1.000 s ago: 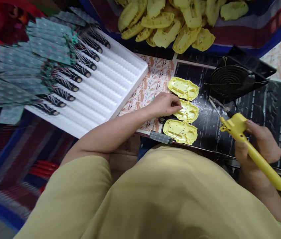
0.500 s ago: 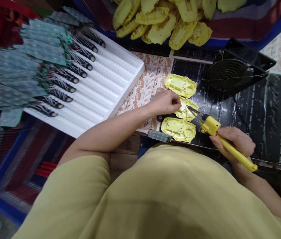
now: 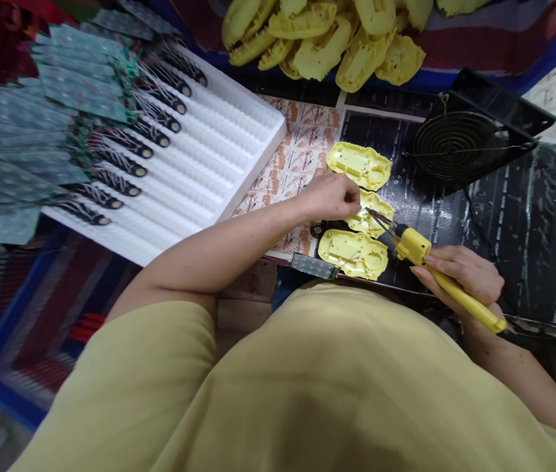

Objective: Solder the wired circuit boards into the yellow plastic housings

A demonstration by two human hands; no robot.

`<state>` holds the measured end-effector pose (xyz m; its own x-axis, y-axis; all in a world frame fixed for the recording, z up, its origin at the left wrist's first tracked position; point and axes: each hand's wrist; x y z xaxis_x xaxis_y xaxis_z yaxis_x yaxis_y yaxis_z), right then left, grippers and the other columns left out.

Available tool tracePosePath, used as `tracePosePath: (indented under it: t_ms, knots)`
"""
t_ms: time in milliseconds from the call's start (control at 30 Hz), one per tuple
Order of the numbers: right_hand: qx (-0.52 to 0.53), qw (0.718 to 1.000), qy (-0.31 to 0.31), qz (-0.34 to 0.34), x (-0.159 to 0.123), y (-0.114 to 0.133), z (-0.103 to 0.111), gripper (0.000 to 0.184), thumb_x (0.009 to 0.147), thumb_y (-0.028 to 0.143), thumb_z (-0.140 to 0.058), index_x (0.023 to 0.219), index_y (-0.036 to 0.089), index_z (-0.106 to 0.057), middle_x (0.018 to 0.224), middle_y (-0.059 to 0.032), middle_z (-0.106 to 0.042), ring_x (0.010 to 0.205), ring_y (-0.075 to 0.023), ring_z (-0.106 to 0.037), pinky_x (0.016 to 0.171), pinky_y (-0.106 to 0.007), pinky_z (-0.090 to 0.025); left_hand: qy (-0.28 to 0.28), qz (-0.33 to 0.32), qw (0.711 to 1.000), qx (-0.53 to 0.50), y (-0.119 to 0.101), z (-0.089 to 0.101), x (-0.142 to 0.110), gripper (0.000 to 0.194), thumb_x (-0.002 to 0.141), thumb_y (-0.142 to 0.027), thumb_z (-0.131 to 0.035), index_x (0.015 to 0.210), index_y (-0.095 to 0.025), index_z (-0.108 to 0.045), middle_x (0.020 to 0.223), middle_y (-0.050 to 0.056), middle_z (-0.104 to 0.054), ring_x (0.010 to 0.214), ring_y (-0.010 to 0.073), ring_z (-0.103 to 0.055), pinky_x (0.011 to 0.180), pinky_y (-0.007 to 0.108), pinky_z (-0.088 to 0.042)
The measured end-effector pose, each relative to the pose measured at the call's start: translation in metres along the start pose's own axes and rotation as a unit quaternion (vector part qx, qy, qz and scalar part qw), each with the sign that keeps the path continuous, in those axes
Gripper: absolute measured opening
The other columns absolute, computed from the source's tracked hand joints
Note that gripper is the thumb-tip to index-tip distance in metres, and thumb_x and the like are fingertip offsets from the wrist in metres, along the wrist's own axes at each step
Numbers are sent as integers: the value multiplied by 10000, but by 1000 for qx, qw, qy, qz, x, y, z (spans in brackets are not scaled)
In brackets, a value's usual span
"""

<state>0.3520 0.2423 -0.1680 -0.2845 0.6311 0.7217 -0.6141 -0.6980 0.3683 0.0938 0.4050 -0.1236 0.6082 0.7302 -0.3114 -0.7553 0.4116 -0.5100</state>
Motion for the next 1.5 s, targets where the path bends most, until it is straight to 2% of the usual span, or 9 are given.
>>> tracePosePath:
  t_ms: [267, 533, 733, 867, 933, 1000, 1133, 1267, 1500]
  knots:
    - [-9, 1000, 23, 10, 10, -2, 14, 300, 850, 137, -931, 1029, 256, -722, 830, 25, -804, 677, -173, -773, 579, -271, -640, 8, 17, 1000, -2, -4, 3, 0, 134, 848, -171, -694, 866, -176, -826, 861, 40, -799, 957, 242, -748, 1215, 524, -451]
    - [22, 998, 36, 37, 16, -5, 10, 268, 856, 168, -939, 983, 232, -711, 823, 2, -807, 673, -173, -776, 561, -256, -631, -3, -1, 1000, -11, -1, 2, 1, 122, 822, -189, -699, 845, -201, -819, 787, 13, -771, 939, 232, -741, 1188, 504, -487]
    - [12, 1000, -25, 7, 8, -7, 16, 293, 817, 121, -952, 980, 219, -729, 811, -3, -800, 659, -177, -771, 593, -264, -651, 4, 8, 1000, -8, -1, 2, 0, 144, 820, -199, -694, 874, -195, -827, 829, 34, -792, 964, 250, -750, 1150, 490, -510]
    - [9, 999, -24, -24, -1, -3, 16, 446, 863, 188, -933, 1266, 277, -766, 888, -1, -830, 663, -211, -785, 557, -305, -658, -8, -7, 1000, -21, 6, -1, 2, 109, 805, -199, -698, 814, -203, -807, 760, 25, -760, 900, 240, -738, 1093, 479, -527]
    - [-28, 998, -30, -56, -5, 0, 15, 626, 895, 234, -915, 1474, 325, -698, 977, -10, -853, 677, -233, -799, 562, -339, -679, -18, -21, 999, -27, 8, -2, 3, 98, 797, -206, -702, 797, -213, -800, 719, 11, -740, 869, 227, -726, 1065, 459, -535]
    - [-42, 995, -34, -82, -8, 4, 15, 697, 894, 238, -915, 1537, 340, -665, 1026, -16, -859, 696, -242, -809, 593, -349, -699, -22, -23, 999, -25, 9, -2, 2, 95, 798, -207, -706, 800, -218, -800, 715, 7, -741, 864, 222, -725, 1056, 446, -535]
    - [24, 994, -41, -102, -8, 10, 14, 480, 830, 139, -939, 1257, 307, -799, 938, -8, -845, 691, -230, -801, 595, -333, -696, -8, -26, 1000, -6, 8, -2, -1, 125, 853, -194, -696, 889, -199, -816, 834, 30, -794, 923, 234, -749, 1125, 474, -494]
    - [49, 994, -51, -86, -8, 12, 12, 313, 843, 123, -918, 1080, 291, -802, 844, 6, -820, 644, -224, -780, 543, -332, -677, -11, -63, 998, -10, 12, -3, -5, 137, 933, -226, -697, 1019, -213, -802, 984, 18, -825, 1015, 223, -744, 1223, 507, -385]
    - [-51, 996, -22, -75, -14, 11, 15, 641, 926, 206, -865, 1527, 279, -654, 972, -23, -852, 719, -231, -814, 659, -329, -717, -34, -107, 994, 14, 19, -11, -5, 111, 935, -250, -682, 921, -228, -789, 936, 19, -817, 1030, 232, -695, 1255, 540, -305]
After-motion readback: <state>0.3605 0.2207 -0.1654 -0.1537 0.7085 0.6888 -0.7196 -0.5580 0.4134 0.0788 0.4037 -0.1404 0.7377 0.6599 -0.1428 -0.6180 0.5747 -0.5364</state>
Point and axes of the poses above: each hand's wrist, its own x-axis towards the middle knuckle, its own z-axis out of the back of the hand, y = z × x
